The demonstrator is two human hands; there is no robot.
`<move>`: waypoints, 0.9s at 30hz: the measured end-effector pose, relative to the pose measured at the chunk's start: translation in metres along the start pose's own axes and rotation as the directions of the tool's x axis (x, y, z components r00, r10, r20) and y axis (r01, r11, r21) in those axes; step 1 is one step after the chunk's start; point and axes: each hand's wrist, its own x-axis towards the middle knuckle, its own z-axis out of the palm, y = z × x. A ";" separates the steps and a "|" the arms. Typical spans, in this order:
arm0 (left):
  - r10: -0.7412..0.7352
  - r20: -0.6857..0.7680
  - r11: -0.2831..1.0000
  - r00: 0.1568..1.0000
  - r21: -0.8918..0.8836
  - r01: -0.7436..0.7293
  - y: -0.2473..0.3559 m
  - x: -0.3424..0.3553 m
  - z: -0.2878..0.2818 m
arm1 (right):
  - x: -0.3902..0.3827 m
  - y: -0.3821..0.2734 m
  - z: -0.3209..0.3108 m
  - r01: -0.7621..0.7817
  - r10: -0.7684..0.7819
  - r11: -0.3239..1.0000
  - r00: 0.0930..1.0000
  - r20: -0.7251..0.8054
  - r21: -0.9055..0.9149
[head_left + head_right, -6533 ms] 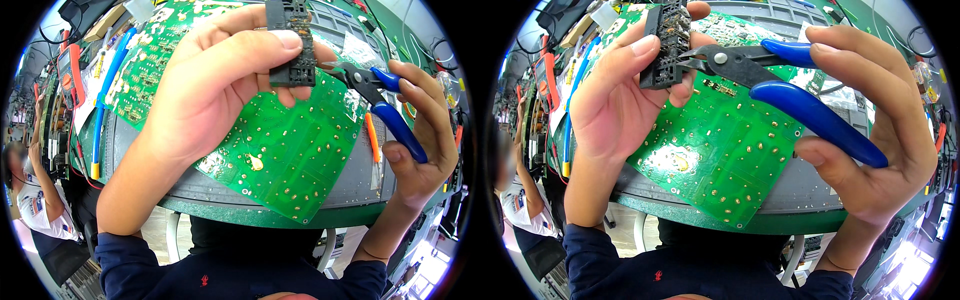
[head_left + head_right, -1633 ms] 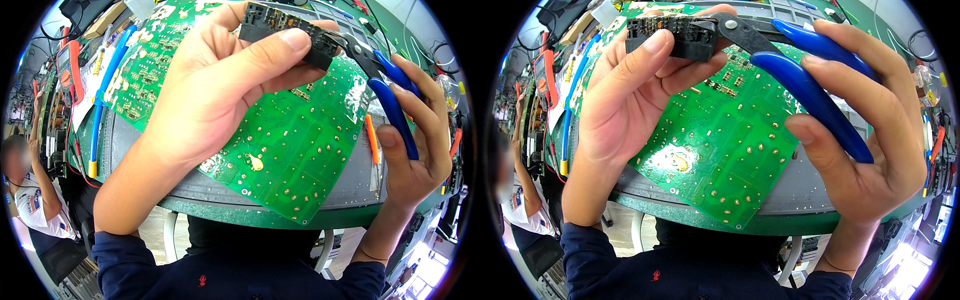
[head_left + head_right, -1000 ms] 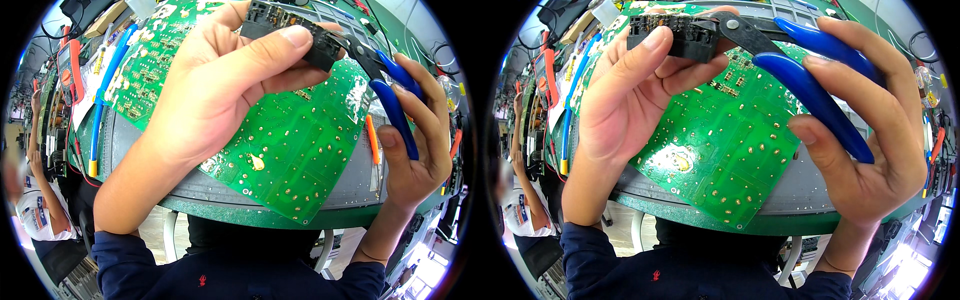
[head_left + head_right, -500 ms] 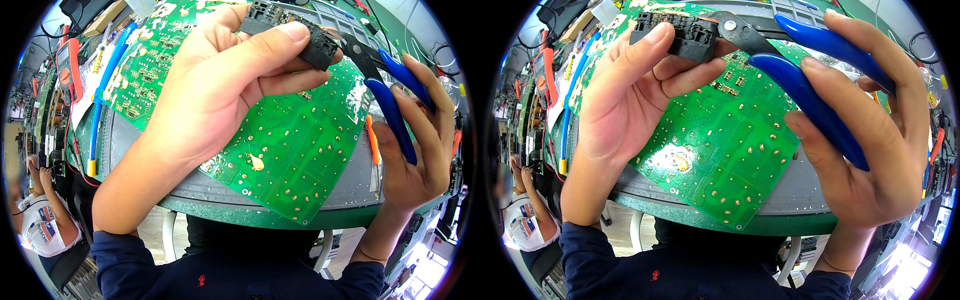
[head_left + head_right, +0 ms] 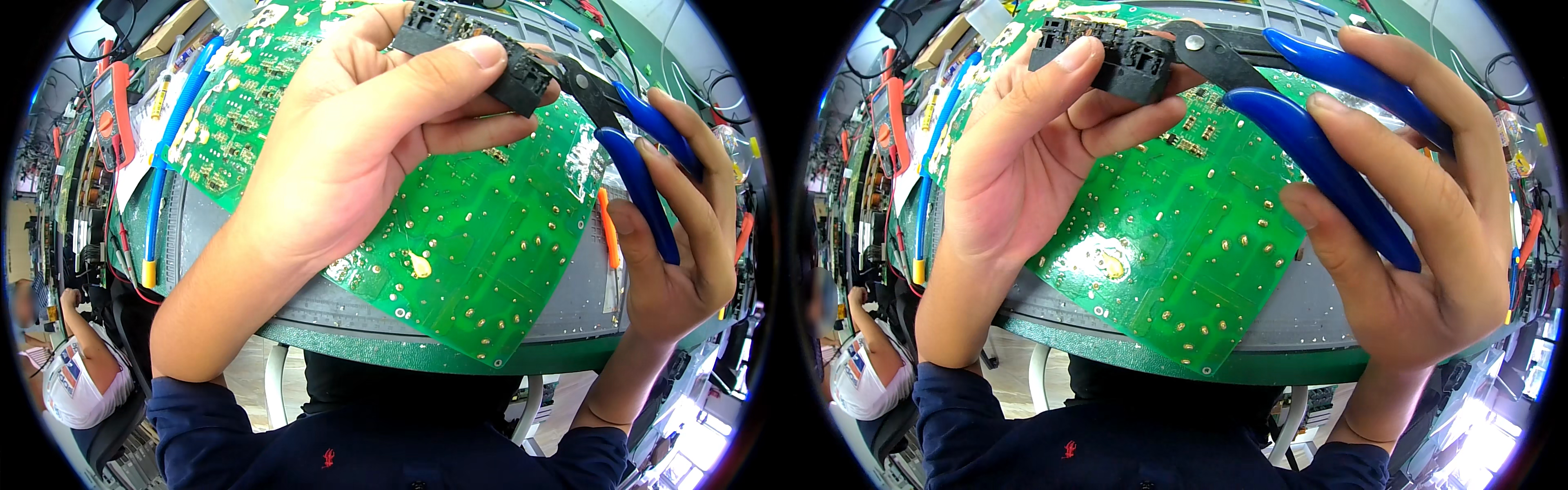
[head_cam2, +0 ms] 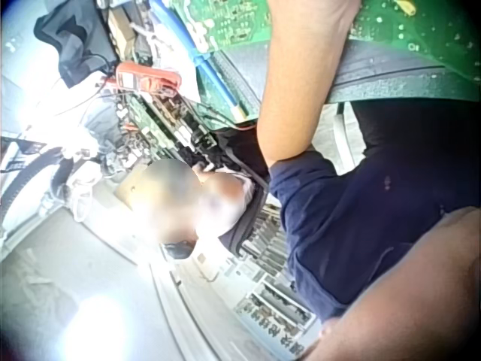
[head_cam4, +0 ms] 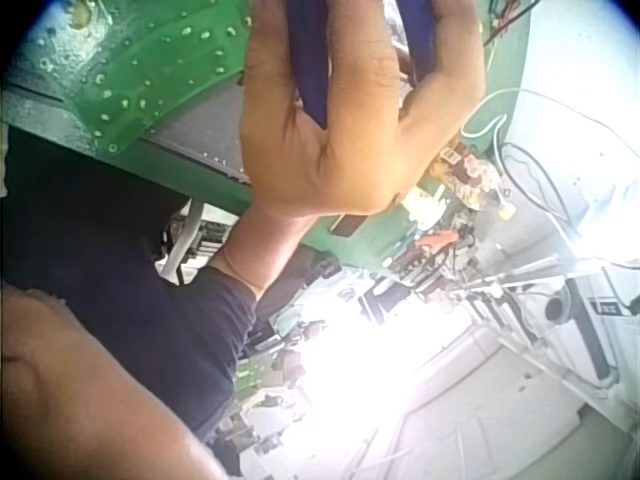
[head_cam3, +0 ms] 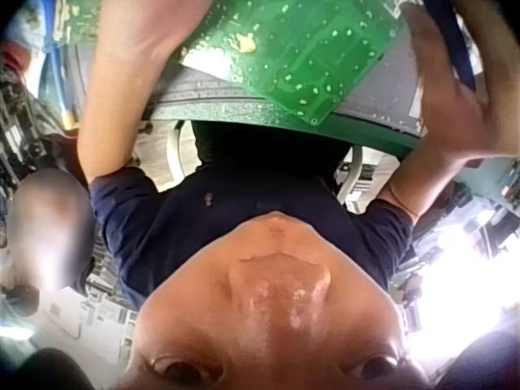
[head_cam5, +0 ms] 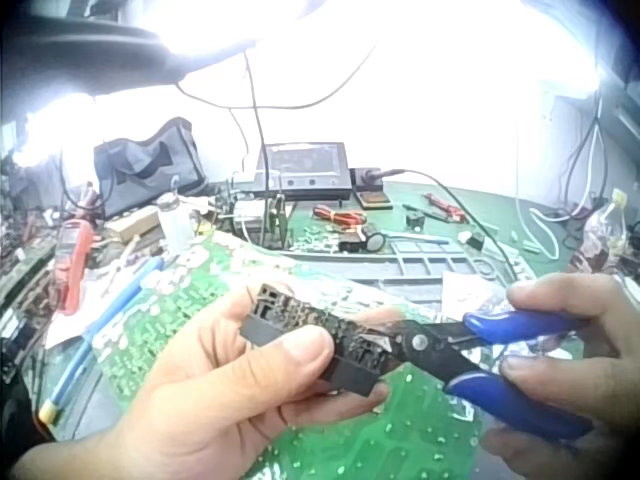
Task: The person holds a black plastic connector block and uses pliers to clip small pins from it while working over a green circuit board.
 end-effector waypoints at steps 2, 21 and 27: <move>0.002 -0.007 1.000 1.000 0.006 -0.002 0.000 -0.001 0.000 | -0.001 0.000 0.000 -0.028 0.028 0.999 1.000 0.013 0.034; 0.012 -0.051 0.998 0.999 0.060 -0.009 0.000 0.001 0.002 | -0.003 -0.001 -0.002 -0.055 0.055 0.998 0.998 0.028 0.018; 0.019 -0.064 0.996 0.998 0.084 -0.014 0.001 -0.001 0.006 | -0.008 0.003 0.002 -0.100 0.111 0.979 0.992 -0.054 0.176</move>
